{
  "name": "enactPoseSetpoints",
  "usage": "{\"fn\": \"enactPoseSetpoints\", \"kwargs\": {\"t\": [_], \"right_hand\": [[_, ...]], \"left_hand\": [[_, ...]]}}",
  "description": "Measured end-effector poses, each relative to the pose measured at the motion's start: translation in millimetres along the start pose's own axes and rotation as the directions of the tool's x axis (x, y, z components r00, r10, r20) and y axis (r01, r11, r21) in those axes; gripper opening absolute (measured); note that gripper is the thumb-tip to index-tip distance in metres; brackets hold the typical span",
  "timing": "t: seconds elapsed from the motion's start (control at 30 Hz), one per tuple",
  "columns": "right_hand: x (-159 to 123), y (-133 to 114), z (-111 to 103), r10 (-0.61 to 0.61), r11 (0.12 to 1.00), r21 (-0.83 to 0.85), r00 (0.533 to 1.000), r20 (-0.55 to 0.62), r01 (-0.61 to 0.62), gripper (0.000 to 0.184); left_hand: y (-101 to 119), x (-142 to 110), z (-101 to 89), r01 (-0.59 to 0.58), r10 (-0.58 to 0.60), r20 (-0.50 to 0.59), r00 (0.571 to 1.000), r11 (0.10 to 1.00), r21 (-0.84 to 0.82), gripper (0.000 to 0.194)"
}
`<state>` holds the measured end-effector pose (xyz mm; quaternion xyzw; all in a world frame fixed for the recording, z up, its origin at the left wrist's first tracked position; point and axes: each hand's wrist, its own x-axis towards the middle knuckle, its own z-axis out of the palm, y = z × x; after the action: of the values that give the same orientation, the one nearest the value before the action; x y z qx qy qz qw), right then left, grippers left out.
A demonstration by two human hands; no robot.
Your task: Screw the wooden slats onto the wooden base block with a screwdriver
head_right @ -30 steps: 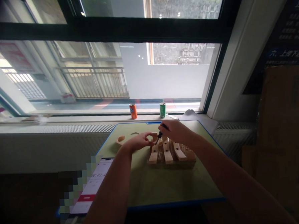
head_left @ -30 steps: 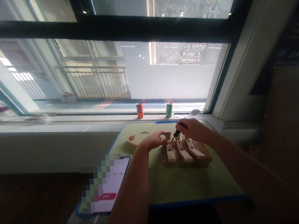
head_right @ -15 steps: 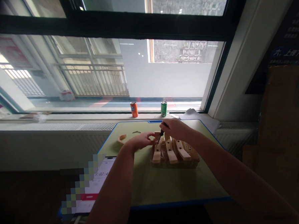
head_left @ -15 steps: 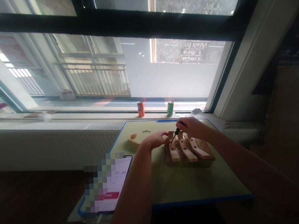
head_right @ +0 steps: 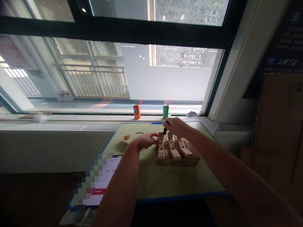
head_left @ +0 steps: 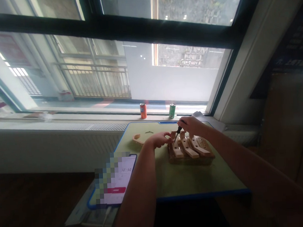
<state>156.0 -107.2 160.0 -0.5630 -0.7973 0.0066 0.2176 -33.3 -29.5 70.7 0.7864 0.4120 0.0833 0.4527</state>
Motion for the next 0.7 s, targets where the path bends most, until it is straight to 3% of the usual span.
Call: {"fn": "enactPoseSetpoints", "kwargs": {"t": [0.2,0.47,0.63,0.7], "right_hand": [[1.6,4.7,1.0,0.033,0.998,-0.048,0.999,0.013,-0.032,0.036],[5.3,-0.5,-1.8,0.014,0.986,-0.169,0.999,0.041,-0.007,0.046],[11.9,-12.8,-3.1,-0.100,0.969,-0.224,0.994,0.047,0.108,0.036],[9.9,-21.0,-5.3,-0.100,0.943,-0.309,0.991,0.087,0.122,0.041]], "left_hand": [[-6.0,2.4,1.5,0.014,-0.003,0.070,0.998,0.988,-0.157,0.066],[-7.2,5.7,1.3,0.025,-0.015,0.062,0.998,0.984,-0.176,0.067],[-5.2,2.8,1.6,0.038,-0.030,0.050,0.998,0.983,-0.180,0.066],[-3.9,1.2,1.6,0.039,-0.032,0.043,0.999,0.985,-0.171,0.066]]}}
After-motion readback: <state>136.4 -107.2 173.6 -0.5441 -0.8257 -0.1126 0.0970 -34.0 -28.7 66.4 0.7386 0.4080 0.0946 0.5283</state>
